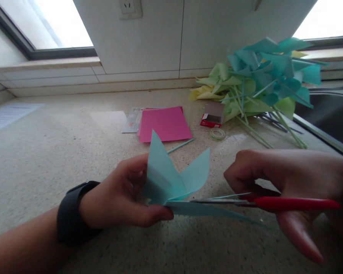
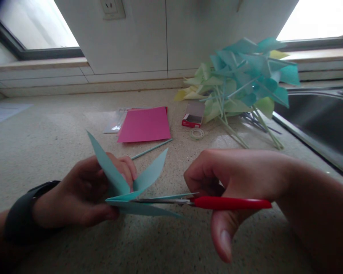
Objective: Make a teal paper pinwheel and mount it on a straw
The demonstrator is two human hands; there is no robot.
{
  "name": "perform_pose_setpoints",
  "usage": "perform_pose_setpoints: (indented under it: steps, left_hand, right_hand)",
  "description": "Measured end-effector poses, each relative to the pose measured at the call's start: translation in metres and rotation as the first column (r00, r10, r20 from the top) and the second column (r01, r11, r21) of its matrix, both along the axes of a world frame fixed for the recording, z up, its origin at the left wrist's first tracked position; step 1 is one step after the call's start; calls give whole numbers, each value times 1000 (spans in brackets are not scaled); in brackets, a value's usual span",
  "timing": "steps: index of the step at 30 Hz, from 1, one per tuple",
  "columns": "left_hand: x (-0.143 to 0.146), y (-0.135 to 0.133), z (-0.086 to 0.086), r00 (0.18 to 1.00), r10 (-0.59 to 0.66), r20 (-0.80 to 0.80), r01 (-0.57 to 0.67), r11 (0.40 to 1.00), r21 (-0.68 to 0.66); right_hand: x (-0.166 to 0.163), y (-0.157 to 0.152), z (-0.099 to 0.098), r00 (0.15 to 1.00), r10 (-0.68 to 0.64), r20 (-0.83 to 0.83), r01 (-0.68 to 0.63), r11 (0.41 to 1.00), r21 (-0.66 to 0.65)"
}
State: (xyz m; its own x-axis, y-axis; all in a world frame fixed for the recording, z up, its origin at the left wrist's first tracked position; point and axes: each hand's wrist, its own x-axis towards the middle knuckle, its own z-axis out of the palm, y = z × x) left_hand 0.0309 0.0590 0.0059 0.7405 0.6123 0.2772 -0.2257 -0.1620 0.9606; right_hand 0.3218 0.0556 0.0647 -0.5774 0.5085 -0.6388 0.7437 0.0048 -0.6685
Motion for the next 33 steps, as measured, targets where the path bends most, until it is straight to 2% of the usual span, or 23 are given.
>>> perform_pose_setpoints:
  steps: [5,9,14,17,23,28,30,33]
  left_hand:
    - [-1,0,0,1000,15,-14,-15,1000,13]
    - [-1,0,0,1000,14,-18,-14,1000,5]
    - [-1,1,-2,1000,5,-13,-5,1000,3]
    - [-1,1,-1,1000,8,-17,-8,1000,14]
    - [-1,0,0,1000,20,-22,-20,1000,2]
    - [-1,0,0,1000,7,-19,-7,1000,-6]
    - [0,0,0,1000,8,-23,-9,1000,-6]
    - [0,0,0,1000,13,-23,-13,1000,4]
  right_hand:
    - [2,-1,-3,1000,15,11,-15,1000,-14]
    - [4,-4,-7,1000,4,-20,-3,997,77]
    - [-1,1,-1,998,60,-23,-60,998,3]
    - [-3,0,2,997,37,-71,-38,999,-7]
    - [-2,-8,-1,993,-69,-92,75,995,70]
    - [-4,-4,3,998,19,-66,-18,1000,15]
    - [-2,-4,2,998,7,-68,-5,1000,26]
    - [0,-4,-2,995,62,-80,-56,995,79]
